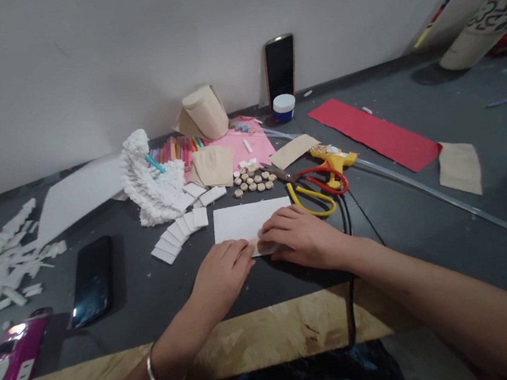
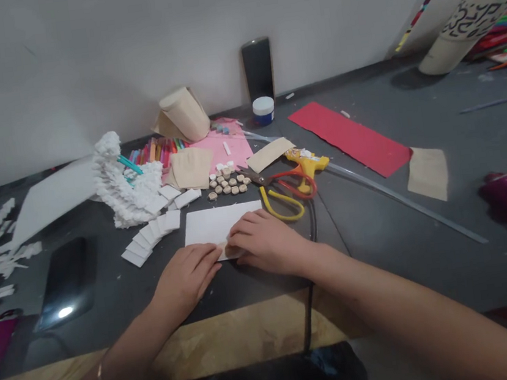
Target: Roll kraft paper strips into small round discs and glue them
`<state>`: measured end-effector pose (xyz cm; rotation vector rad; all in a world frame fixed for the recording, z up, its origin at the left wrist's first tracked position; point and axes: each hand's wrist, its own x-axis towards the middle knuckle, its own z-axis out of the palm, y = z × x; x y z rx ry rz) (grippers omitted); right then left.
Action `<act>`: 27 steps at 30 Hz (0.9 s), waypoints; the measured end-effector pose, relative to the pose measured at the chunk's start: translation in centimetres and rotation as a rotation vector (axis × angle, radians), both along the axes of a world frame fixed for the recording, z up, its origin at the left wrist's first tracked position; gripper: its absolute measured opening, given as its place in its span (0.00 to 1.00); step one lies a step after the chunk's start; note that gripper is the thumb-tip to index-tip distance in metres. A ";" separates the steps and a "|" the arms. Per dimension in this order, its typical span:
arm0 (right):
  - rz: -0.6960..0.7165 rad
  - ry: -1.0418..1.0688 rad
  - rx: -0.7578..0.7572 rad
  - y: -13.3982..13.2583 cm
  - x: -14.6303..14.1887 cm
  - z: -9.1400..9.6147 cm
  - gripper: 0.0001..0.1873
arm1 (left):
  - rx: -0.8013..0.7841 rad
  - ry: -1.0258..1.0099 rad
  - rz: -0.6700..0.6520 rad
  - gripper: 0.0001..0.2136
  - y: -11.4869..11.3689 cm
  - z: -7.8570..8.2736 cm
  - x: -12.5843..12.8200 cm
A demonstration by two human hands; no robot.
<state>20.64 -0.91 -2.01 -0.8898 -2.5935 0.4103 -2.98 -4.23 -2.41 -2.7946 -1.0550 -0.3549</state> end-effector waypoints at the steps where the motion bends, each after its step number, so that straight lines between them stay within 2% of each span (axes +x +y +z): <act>1: 0.002 -0.006 0.007 0.0 0.0 0.0 0.13 | 0.003 -0.002 -0.005 0.10 0.0 0.0 -0.1; 6: 0.004 -0.021 0.031 -0.1 -0.2 0.1 0.12 | 0.036 0.005 -0.051 0.12 -0.2 0.1 -0.8; 10: -0.025 0.084 0.056 -0.2 -0.4 -0.2 0.08 | -0.075 -0.086 0.006 0.11 -0.2 1.0 -0.3; 14: -0.101 0.237 -0.054 0.0 -0.3 -0.2 0.09 | -0.332 -0.250 0.187 0.10 0.6 2.8 0.7; 18: -0.202 0.335 -0.330 0.3 0.1 0.3 0.07 | -0.806 -0.420 0.375 0.11 2.2 4.2 1.0; 20: -0.247 0.317 -0.426 0.4 0.2 0.4 0.06 | -0.943 -0.450 0.420 0.11 3.0 4.4 1.0; 22: -0.276 0.264 -0.421 0.5 0.3 0.1 0.05 | -0.967 -0.445 0.431 0.10 3.6 4.3 0.9; 27: -0.267 0.133 -0.239 0.7 0.4 -1.0 0.06 | -0.887 -0.403 0.368 0.05 4.3 3.6 1.0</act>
